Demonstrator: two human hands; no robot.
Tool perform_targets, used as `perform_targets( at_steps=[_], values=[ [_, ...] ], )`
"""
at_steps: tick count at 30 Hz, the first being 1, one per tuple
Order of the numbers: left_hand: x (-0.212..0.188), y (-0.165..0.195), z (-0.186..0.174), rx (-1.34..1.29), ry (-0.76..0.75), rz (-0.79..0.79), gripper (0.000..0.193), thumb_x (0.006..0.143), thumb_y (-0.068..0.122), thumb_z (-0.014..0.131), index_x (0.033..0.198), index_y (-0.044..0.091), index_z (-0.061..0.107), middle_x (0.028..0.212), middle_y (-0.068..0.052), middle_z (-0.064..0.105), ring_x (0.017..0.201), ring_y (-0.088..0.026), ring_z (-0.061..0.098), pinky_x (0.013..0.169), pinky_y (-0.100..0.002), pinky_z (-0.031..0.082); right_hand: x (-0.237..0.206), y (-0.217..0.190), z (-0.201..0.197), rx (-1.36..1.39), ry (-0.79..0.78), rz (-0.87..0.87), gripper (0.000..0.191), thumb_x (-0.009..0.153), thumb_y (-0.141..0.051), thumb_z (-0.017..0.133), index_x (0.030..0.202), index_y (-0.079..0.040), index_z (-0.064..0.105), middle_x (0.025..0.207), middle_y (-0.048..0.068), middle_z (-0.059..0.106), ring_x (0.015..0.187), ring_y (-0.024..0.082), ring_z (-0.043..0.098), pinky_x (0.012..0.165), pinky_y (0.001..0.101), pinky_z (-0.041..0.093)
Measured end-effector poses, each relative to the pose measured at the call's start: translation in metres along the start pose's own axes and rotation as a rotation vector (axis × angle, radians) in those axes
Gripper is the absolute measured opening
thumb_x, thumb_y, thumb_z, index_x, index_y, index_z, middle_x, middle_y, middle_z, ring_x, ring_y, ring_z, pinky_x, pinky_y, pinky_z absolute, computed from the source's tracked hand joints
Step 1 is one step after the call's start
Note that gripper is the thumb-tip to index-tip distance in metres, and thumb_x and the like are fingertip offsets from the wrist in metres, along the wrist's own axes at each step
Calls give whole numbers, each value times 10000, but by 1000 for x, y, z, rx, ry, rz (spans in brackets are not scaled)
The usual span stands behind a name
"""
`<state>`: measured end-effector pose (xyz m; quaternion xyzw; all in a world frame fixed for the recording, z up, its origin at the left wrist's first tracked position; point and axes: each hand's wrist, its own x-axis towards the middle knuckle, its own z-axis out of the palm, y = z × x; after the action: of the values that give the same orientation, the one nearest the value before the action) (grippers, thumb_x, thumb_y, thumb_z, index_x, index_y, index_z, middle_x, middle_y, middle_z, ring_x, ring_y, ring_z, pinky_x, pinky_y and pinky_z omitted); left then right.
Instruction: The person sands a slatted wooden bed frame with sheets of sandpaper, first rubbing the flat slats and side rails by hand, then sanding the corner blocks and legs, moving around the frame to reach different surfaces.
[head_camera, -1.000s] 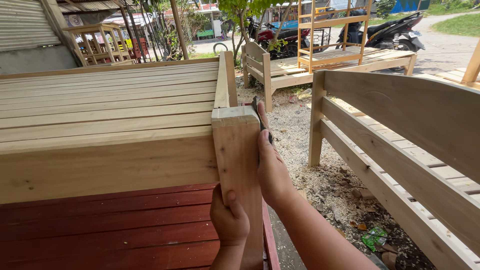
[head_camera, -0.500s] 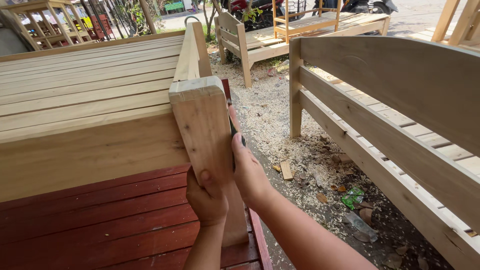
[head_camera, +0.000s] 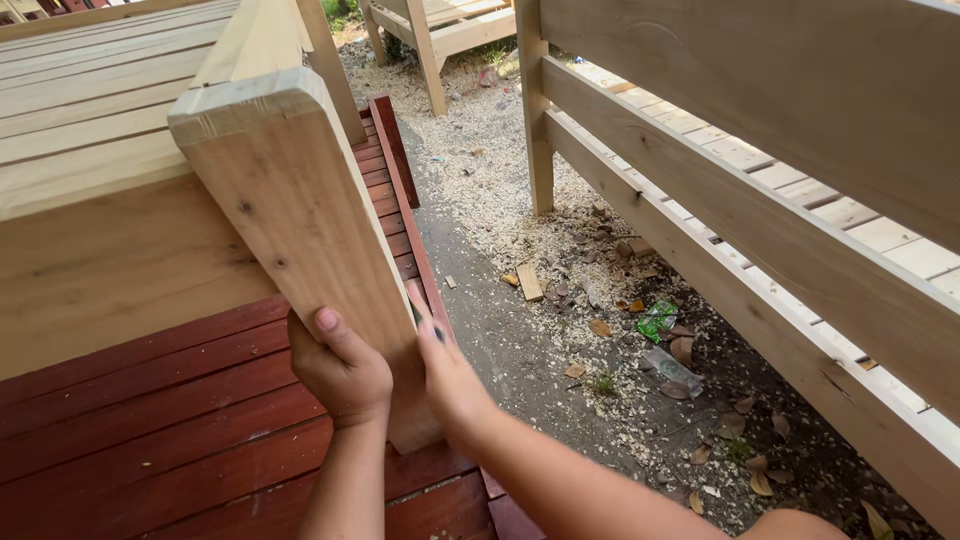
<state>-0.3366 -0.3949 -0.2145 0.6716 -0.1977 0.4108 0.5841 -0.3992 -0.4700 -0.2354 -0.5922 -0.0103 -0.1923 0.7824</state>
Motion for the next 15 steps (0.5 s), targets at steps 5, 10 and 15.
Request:
perform_targets(
  at_steps=[5,10,15],
  values=[
    [-3,-7,-1,-41,-3,73,599,1152,496,356,1216,-61,567,1055,-206,663,945,-336,671,840,-400,535,-26,34,-2,97,223,358,563,1028,-363,378,1534,-119,422,1600,92,465,1468,195,386,1188,336,262],
    [-4,-10,-2,-17,-7,118,607,1165,490,347,1247,-67,572,1094,-219,662,982,-350,669,855,-410,533,4,46,-10,391,191,745,615,1041,-445,407,1422,19,545,1481,217,581,1358,328,527,1130,421,384],
    [-7,-15,-2,-14,-3,98,610,1159,500,334,1195,-63,566,1033,-191,651,921,-315,661,825,-396,533,-17,66,-4,164,418,677,646,1030,-489,376,1504,-58,461,1565,99,476,1455,214,409,1205,372,262]
  ],
)
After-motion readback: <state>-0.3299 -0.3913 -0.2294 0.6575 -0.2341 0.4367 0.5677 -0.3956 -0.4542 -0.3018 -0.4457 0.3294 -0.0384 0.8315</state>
